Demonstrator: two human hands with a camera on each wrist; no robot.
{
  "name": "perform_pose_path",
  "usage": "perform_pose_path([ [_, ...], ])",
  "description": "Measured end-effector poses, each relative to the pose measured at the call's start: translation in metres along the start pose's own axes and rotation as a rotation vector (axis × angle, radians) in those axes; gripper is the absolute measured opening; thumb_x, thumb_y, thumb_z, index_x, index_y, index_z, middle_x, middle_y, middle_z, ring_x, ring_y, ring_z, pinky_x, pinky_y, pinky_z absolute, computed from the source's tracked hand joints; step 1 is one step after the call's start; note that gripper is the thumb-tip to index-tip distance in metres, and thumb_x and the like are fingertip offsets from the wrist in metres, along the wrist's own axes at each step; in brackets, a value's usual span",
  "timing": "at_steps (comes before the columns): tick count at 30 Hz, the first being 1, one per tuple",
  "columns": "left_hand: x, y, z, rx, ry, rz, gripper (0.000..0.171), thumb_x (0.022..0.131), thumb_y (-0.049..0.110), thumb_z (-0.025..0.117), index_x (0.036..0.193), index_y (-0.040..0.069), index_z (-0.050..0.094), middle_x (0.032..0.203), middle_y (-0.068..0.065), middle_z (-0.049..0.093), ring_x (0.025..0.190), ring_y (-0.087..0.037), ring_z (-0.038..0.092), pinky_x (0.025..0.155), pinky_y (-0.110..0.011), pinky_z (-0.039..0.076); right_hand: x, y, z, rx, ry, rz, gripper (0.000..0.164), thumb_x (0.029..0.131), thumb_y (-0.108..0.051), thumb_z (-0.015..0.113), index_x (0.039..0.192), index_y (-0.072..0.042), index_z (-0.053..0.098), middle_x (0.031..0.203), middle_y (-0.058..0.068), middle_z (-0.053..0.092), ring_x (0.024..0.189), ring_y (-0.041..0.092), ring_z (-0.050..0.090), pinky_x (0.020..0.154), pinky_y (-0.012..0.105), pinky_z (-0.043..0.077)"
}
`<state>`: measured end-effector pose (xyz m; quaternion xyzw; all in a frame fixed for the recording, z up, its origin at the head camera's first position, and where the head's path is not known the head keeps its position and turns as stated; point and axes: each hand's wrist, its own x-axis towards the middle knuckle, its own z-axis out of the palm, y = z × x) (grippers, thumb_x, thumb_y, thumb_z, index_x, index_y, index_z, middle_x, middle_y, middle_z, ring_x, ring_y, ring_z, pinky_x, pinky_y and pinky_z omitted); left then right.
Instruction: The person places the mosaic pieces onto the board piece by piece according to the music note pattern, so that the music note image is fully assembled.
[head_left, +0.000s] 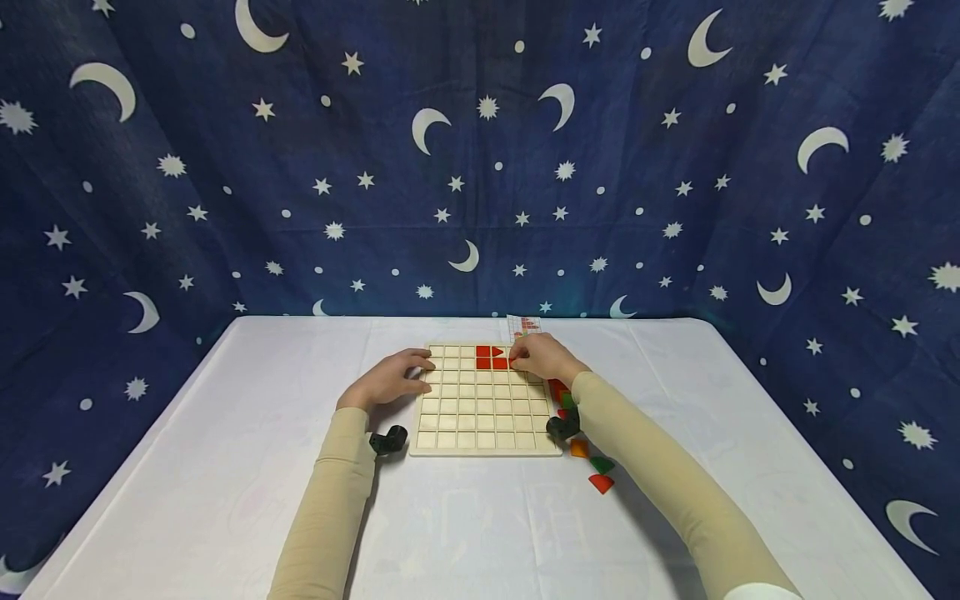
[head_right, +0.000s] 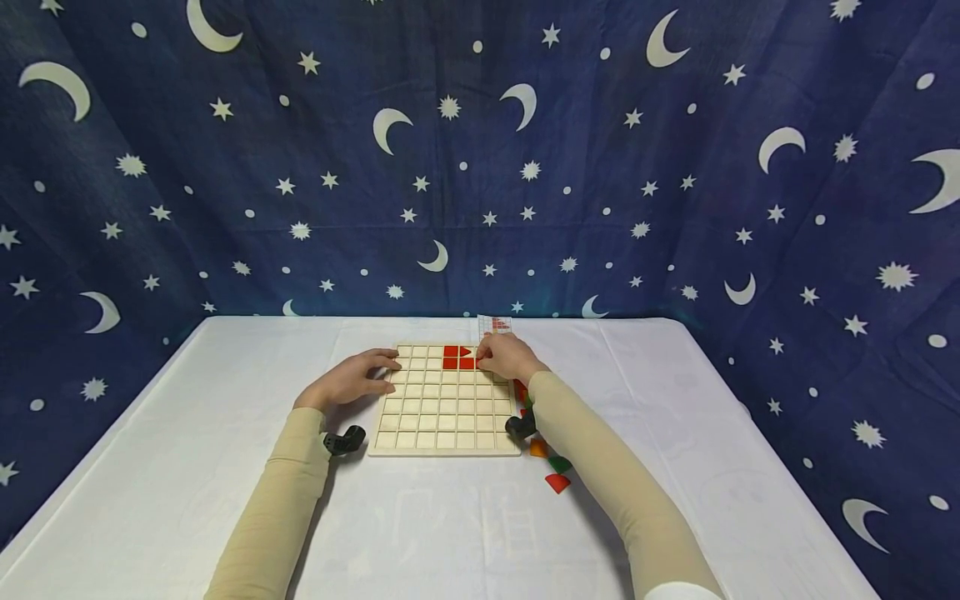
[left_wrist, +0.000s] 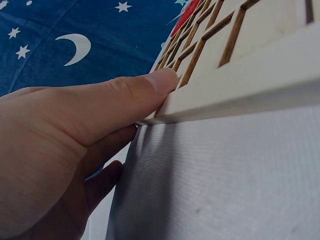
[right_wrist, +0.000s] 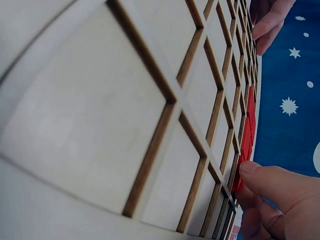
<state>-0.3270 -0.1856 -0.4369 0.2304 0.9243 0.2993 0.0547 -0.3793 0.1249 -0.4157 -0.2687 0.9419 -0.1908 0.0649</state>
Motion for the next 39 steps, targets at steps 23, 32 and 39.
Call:
perform_pose_path([
  [23,0.001,-0.002,0.000,-0.001,-0.002,-0.016,0.045,0.089,0.021,0.073,0.128,0.001,0.063,0.149,-0.019,0.042,0.140,-0.037,0.033,0.115,-0.049,0.028,-0.044,0.039,-0.027,0.054,0.023,0.146,0.018,0.093,-0.014,0.066,0.107,-0.004,0.070,0.096,0.006,0.068,0.082,0.021,0.057,0.079,0.037,0.053],
  [32,0.001,-0.002,0.000,-0.002,0.005,-0.012,0.044,0.089,0.021,0.072,0.127,0.000,0.062,0.148,-0.019,0.042,0.140,-0.038,0.034,0.114,-0.051,0.029,-0.056,0.054,-0.027,0.056,-0.058,0.202,0.022,0.092,-0.019,0.068,0.110,-0.006,0.071,0.101,0.005,0.069,0.088,0.021,0.056,0.088,0.040,0.052],
  [39,0.000,0.000,0.001,-0.009,0.003,-0.009,0.044,0.090,0.020,0.072,0.128,0.000,0.062,0.148,-0.019,0.042,0.140,-0.038,0.034,0.115,-0.051,0.028,-0.052,0.048,-0.023,0.046,-0.068,0.195,0.030,0.093,-0.025,0.068,0.115,-0.006,0.069,0.106,0.006,0.068,0.091,0.022,0.057,0.092,0.042,0.051],
])
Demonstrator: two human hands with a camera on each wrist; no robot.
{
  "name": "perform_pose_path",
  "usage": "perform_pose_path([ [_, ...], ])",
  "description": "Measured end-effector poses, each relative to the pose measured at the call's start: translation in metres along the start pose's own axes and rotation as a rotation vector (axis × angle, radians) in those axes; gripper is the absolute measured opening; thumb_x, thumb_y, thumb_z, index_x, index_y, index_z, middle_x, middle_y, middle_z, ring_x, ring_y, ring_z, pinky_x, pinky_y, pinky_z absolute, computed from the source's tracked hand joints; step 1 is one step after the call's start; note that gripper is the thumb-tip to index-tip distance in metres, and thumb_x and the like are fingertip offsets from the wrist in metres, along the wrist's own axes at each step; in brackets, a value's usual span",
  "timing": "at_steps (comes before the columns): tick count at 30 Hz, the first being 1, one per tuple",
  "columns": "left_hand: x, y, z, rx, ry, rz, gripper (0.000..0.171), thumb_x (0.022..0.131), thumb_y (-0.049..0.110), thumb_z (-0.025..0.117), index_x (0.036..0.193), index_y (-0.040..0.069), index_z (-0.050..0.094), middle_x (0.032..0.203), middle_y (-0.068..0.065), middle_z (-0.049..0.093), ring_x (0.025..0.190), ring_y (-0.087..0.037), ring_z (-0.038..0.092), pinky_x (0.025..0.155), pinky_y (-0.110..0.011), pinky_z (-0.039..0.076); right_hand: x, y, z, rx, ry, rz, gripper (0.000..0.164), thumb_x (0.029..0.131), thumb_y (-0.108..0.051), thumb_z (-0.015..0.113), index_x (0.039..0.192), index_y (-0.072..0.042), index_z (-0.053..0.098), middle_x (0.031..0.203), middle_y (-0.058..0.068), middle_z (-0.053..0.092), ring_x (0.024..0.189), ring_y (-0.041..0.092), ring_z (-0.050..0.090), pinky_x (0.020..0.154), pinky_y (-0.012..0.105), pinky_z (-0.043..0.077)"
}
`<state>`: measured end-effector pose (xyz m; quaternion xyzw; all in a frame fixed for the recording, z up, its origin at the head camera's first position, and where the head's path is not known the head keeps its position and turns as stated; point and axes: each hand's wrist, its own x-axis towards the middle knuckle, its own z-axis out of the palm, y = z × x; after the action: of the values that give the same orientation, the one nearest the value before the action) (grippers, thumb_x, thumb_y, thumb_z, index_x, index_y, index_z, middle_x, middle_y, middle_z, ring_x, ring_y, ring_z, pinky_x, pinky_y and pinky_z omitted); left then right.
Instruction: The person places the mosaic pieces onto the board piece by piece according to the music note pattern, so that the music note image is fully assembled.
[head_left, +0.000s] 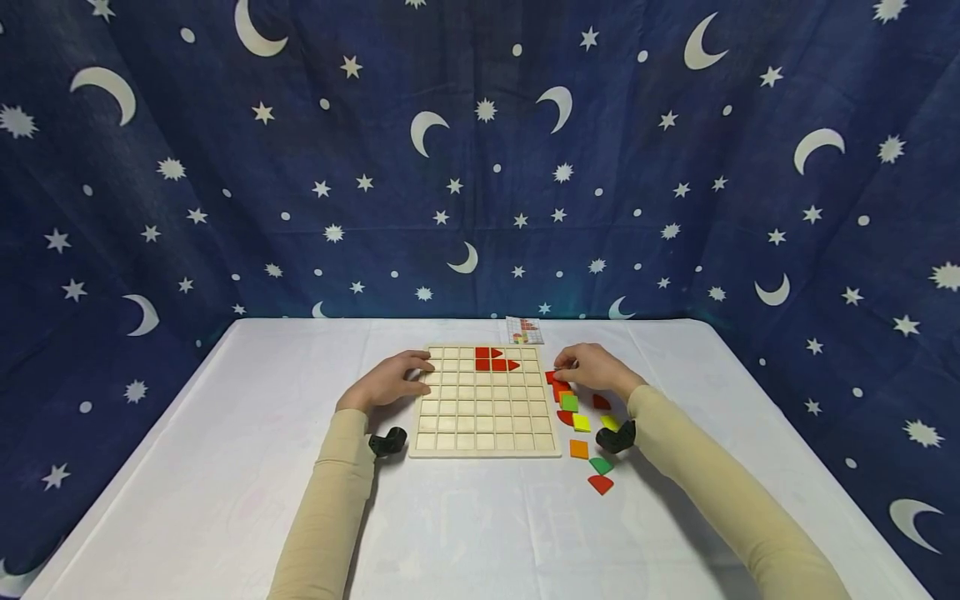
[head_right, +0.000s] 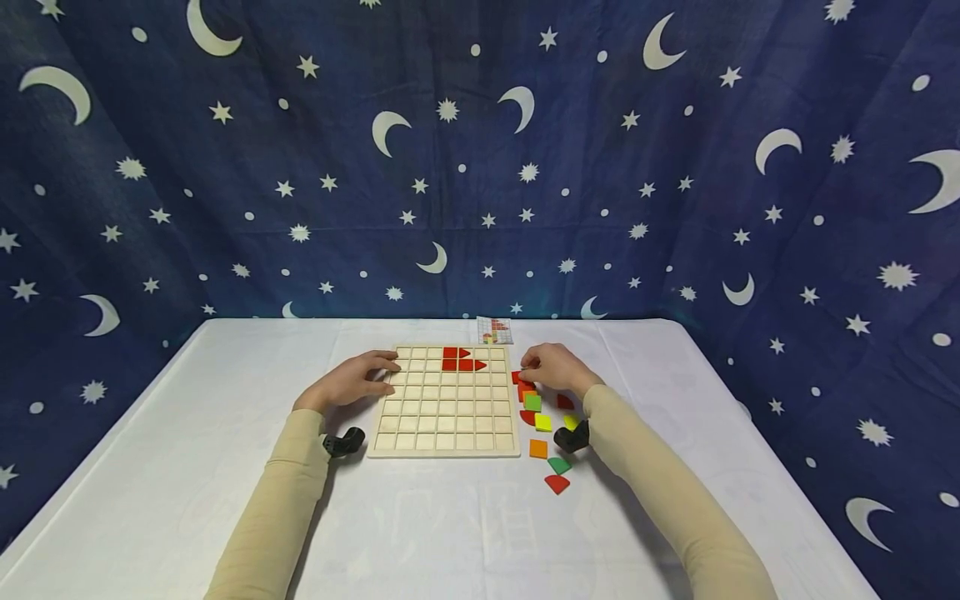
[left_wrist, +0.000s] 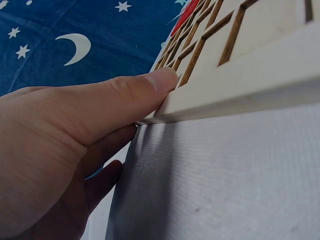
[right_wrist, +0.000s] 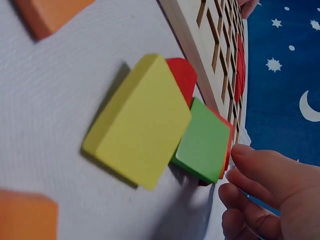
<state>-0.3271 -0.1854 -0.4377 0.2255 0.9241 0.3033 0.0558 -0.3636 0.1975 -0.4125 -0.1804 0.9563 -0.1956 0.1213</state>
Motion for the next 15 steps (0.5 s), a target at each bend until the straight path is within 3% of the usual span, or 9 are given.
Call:
perform_pose_path([
  [8,0.0002,0.0007,-0.0001,-0.006,-0.005,0.003,0.044,0.090,0.019,0.072,0.128,0.000,0.062,0.149,-0.019,0.041,0.140,-0.038,0.033,0.115,-0.050,0.029,0.0022,-0.0080,0.0044,-0.012,-0.015,-0.001,0.031,0.089,-0.025,0.073,0.113,-0.006,0.070,0.102,0.005,0.068,0.091,0.021,0.057,0.093,0.042,0.051],
  [15,0.0001,0.0011,-0.0006,-0.001,-0.010,0.000,0.044,0.090,0.019,0.072,0.128,0.000,0.062,0.149,-0.019,0.042,0.140,-0.037,0.033,0.115,-0.050,0.029,0.0022,-0.0089,0.0003,-0.040,-0.021,0.010,0.023,0.088,-0.013,0.070,0.109,-0.004,0.069,0.101,0.008,0.067,0.091,0.024,0.056,0.096,0.044,0.050],
])
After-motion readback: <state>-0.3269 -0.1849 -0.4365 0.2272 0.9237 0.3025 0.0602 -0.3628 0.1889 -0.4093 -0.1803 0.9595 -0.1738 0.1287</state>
